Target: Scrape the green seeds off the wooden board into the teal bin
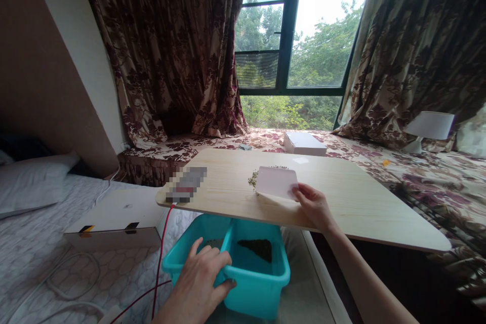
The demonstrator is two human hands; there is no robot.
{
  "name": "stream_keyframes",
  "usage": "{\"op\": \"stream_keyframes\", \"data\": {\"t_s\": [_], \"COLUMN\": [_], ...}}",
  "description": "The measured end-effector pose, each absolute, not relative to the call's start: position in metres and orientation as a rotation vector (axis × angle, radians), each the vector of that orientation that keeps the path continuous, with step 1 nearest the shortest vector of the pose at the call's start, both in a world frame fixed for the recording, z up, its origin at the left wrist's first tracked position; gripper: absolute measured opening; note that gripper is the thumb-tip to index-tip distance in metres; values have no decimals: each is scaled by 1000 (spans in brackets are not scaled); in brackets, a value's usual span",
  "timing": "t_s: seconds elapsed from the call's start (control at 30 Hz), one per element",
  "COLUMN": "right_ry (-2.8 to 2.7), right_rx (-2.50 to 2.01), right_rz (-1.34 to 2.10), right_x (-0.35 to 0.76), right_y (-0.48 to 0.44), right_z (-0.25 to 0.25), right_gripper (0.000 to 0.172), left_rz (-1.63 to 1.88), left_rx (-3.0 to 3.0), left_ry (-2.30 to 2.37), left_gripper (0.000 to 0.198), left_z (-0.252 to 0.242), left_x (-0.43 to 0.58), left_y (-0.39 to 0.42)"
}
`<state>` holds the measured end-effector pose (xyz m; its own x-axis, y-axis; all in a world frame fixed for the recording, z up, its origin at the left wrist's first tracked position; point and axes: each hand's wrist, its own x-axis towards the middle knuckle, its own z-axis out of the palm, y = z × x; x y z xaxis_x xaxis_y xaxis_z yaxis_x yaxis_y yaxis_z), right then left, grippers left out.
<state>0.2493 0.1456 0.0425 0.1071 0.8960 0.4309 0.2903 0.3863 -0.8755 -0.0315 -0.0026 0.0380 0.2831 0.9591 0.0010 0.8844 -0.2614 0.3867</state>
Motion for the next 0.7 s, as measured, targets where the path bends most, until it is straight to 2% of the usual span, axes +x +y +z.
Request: {"op": "stream_keyframes", "data": {"t_s": [0.7], "right_ry": [-1468], "right_rx": [-1116], "right_rz": [648], "right_x": [248], "right_y": [144], "right_z": [45], "right_gripper": [34], "left_rz": [348], "left_rx": [2242], "left_ry": [1670], "left_gripper": [6], "left_z": [38], "left_x": [-32], "left_y": [-2]}}
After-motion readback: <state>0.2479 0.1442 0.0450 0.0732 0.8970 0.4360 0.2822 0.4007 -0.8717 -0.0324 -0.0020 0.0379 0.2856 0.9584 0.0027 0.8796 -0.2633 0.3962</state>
